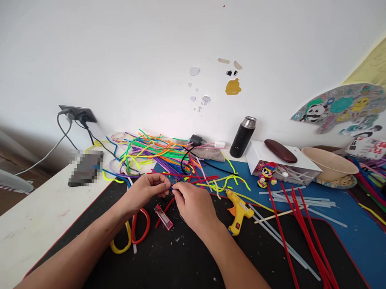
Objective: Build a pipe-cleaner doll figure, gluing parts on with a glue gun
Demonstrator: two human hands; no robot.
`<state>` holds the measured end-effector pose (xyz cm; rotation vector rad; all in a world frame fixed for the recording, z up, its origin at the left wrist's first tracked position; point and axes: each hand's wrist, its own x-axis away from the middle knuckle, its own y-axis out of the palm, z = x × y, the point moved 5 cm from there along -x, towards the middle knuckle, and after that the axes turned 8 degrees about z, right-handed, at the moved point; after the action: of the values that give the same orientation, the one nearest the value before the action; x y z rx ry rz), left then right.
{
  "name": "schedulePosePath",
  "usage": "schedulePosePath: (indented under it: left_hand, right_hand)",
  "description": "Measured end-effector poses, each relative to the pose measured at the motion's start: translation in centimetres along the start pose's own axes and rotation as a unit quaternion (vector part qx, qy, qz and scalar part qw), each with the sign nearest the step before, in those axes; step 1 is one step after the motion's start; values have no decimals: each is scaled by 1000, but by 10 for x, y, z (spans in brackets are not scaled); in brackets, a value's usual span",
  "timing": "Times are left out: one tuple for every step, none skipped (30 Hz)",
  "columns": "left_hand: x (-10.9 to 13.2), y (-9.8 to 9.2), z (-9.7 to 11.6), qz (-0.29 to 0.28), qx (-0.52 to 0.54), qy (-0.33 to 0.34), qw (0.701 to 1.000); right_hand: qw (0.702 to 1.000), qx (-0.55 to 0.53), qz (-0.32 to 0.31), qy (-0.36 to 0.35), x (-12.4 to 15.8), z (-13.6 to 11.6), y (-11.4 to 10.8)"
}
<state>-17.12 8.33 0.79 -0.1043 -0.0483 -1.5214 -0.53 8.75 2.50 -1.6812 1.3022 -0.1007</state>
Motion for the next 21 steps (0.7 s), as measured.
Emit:
schedulePosePath:
  left_hand:
    - [0, 0, 0, -1, -1, 0, 1000]
    - [0, 0, 0, -3, -3, 0, 1000]
    - [0, 0, 0, -5, -5, 0, 1000]
    - [0, 0, 0, -6, -8, 1, 1000]
    - [0, 0, 0, -7, -12, 1, 1000]
    - [1, 0, 1, -9, -15, 2, 1000]
    - [1, 1, 1, -10, -17, 3, 1000]
    - [1, 1, 1, -11, -18, 4, 1000]
    - [1, 1, 2, -11, -18, 4, 1000]
    - [1, 1, 2, -12, -18, 3, 1000]
    - [1, 1, 2, -13, -18, 1, 1000]
    - [1, 1, 2, -13, -16, -2, 1000]
    - [1, 2, 2, -13, -15, -5, 1000]
    - [1, 2, 2, -14, -14, -8, 1000]
    - [1, 2, 2, -15, -13, -9, 1000]
    - [1, 2, 2, -16, -14, -10, 1000]
    - [1, 2, 2, -17, -16, -11, 1000]
    - [1, 2, 2, -17, -20, -11, 1000]
    - [2, 2, 2, -18, -24, -12, 999]
    - [2, 2, 2, -19, -27, -13, 999]
    - [2, 2, 2, -20, -28, -14, 999]
  right_hand:
    - [1000, 1, 0, -3, 0, 0, 0]
    - [1000, 1, 0, -6, 0, 1, 0]
    - [1000, 1, -1, -7, 0, 1, 0]
    - [1000, 2, -2, -7, 0, 1, 0]
    - [1000, 3, -4, -6, -1, 2, 0]
    - [1000, 4, -7, -5, -1, 2, 0]
    - [1000, 6, -8, -5, -1, 2, 0]
    - [1000, 8, -10, -5, -1, 2, 0]
    - [1000, 9, -11, -6, -1, 2, 0]
    - [1000, 11, -11, -6, -1, 2, 0]
    - [1000, 12, -12, -6, 0, 2, 0]
    - [1000, 13, -14, -7, 0, 2, 0]
    - [1000, 13, -16, -8, 0, 1, 0]
    - [1000, 14, -19, -9, 0, 1, 1]
    - [1000, 14, -21, -10, 0, 1, 1]
    - [1000, 16, -23, -11, 0, 1, 1]
    - [1000, 17, -24, -12, 0, 1, 1]
    - [999, 19, -24, -11, 0, 2, 1]
    - [999, 21, -23, -11, 0, 2, 1]
    - [999, 22, -23, -11, 0, 2, 1]
    - [999, 24, -23, -11, -1, 3, 1]
